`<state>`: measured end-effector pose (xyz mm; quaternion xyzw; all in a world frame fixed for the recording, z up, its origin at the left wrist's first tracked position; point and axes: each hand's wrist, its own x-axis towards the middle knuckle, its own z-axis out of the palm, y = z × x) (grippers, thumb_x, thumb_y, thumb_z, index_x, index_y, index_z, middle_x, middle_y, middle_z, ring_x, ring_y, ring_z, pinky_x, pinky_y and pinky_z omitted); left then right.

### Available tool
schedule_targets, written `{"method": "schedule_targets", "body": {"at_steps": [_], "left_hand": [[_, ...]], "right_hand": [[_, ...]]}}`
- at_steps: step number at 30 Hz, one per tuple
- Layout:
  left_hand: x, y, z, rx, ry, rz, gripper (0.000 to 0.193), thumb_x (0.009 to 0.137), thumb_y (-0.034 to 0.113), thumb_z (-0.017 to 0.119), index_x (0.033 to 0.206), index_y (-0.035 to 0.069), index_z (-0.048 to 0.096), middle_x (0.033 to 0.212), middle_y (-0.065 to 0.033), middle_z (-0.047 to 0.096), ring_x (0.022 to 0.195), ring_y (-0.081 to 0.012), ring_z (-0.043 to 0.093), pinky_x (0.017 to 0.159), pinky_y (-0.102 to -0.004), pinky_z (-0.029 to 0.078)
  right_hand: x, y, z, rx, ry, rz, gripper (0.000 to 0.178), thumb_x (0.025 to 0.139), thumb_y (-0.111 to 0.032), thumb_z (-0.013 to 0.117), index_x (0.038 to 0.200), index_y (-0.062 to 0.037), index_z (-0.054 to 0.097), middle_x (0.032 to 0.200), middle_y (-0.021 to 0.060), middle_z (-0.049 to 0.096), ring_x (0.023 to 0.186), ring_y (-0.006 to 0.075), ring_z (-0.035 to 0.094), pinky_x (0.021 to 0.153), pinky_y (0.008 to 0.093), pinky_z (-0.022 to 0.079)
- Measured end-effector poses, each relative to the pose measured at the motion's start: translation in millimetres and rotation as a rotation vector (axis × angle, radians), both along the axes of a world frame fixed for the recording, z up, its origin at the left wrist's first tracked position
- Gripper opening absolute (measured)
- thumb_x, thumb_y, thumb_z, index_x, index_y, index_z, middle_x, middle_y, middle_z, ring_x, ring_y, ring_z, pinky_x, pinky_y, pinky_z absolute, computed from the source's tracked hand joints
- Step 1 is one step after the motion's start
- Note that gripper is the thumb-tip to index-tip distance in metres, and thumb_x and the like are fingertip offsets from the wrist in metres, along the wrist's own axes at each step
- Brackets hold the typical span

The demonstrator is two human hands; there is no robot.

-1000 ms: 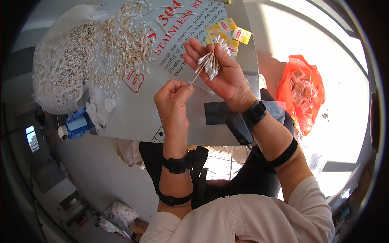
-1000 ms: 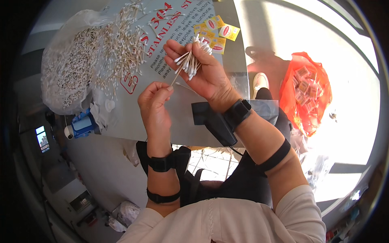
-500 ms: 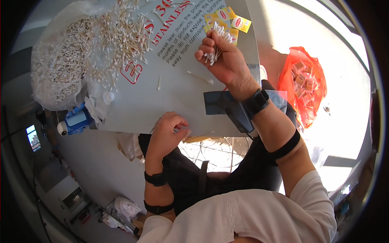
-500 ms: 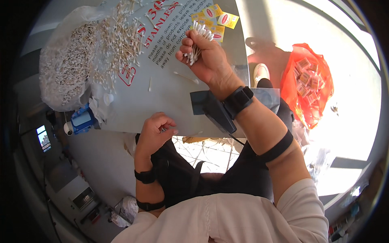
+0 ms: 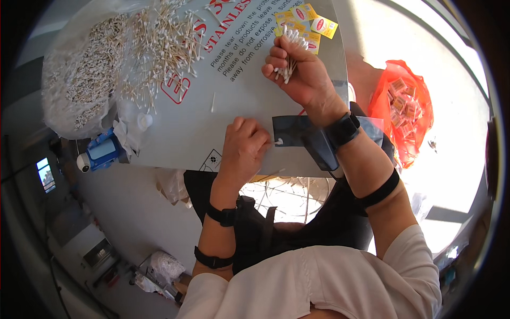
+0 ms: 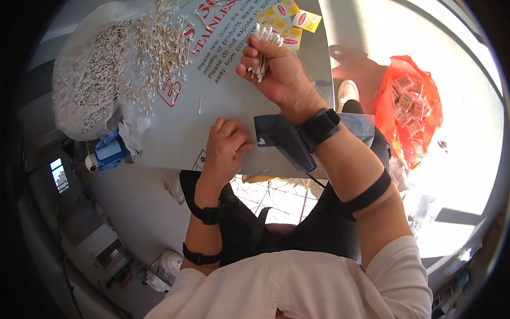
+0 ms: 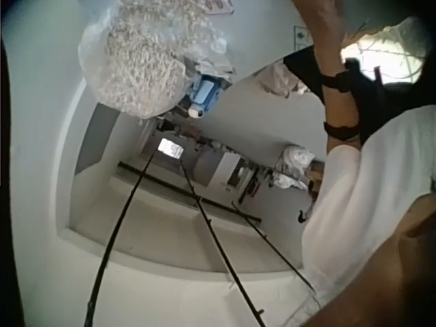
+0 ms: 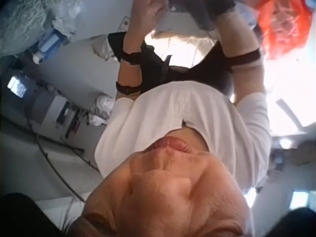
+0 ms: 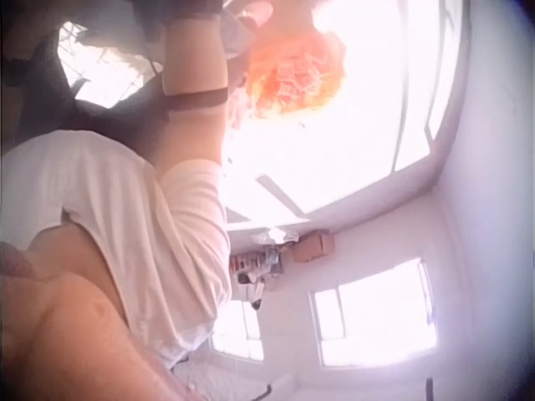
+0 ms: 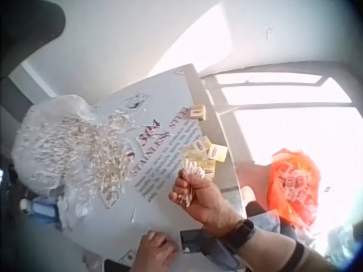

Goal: Sorting cotton swabs, counting them, and packaging them into plastic bags with labels.

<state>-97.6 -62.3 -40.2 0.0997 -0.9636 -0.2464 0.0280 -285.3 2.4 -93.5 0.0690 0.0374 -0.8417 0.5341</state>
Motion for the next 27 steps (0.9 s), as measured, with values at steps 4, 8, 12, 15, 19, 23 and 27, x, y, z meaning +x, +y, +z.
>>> {"method": "schedule_targets", "body": {"at_steps": [4,8,12,15,19,23,27], "left_hand": [[29.5,-3.4,10.5,0.152,-0.153,-0.045,0.016,0.062,0.000,0.070,0.072,0.005,0.058,0.078,-0.0044,0.052,0.076,-0.0250,0.050,0.069,-0.0347,0.043],[22.6,-41.6,-4.8,0.127,0.143,0.377,0.018,0.068,-0.001,0.067,0.082,0.005,0.057,0.080,-0.0058,0.053,0.072,-0.0266,0.052,0.065,-0.0356,0.044],[-6.3,-77.9,-32.1,-0.106,0.336,0.516,0.024,0.069,-0.003,0.065,0.088,0.006,0.054,0.080,-0.0067,0.053,0.077,-0.0273,0.051,0.067,-0.0362,0.044],[-6.9,-59.6,-30.8,-0.066,0.177,0.352,0.024,0.068,-0.004,0.065,0.085,0.006,0.052,0.079,-0.0072,0.052,0.079,-0.0276,0.051,0.067,-0.0371,0.044],[20.1,-19.1,-3.0,0.025,-0.043,0.141,0.014,0.069,-0.002,0.066,0.078,0.003,0.056,0.077,-0.0067,0.052,0.075,-0.0228,0.053,0.066,-0.0330,0.045],[29.5,-41.2,7.2,0.336,-0.198,0.295,0.009,0.074,0.002,0.068,0.076,0.001,0.059,0.072,-0.0054,0.058,0.063,-0.0146,0.054,0.059,-0.0288,0.044],[6.8,-141.6,-23.0,0.010,0.230,0.824,0.020,0.077,0.019,0.069,0.078,0.001,0.061,0.076,-0.0086,0.062,0.066,-0.0238,0.058,0.063,-0.0338,0.047]], "right_hand": [[6.5,0.1,5.9,0.134,0.118,0.001,0.013,0.094,-0.016,0.051,0.097,-0.0035,0.052,0.080,0.0029,0.053,0.071,0.0134,0.051,0.076,0.0321,0.050],[14.8,-3.0,11.6,0.274,0.185,-0.001,0.014,0.093,-0.014,0.051,0.100,-0.0023,0.053,0.089,0.0058,0.058,0.078,0.0162,0.058,0.078,0.0338,0.052],[11.2,-4.1,4.9,0.197,0.166,0.043,0.014,0.093,-0.014,0.051,0.101,-0.0019,0.053,0.089,0.0059,0.058,0.078,0.0156,0.058,0.078,0.0336,0.053],[9.3,-4.3,1.1,0.207,0.162,0.042,0.014,0.093,-0.014,0.051,0.100,-0.0020,0.053,0.089,0.0055,0.058,0.077,0.0149,0.058,0.077,0.0334,0.052],[12.8,-5.4,4.9,0.282,0.142,0.024,0.014,0.093,-0.012,0.051,0.099,0.0001,0.056,0.085,0.0052,0.060,0.072,0.0143,0.058,0.071,0.0316,0.053],[15.9,-4.3,4.6,0.259,0.186,0.034,0.015,0.092,-0.013,0.054,0.096,0.0005,0.057,0.079,0.0037,0.058,0.068,0.0130,0.056,0.067,0.0297,0.052],[20.7,-8.9,9.6,0.230,0.229,0.100,0.015,0.090,-0.014,0.057,0.093,0.0004,0.057,0.070,0.0011,0.052,0.060,0.0107,0.049,0.060,0.0280,0.048]]}}
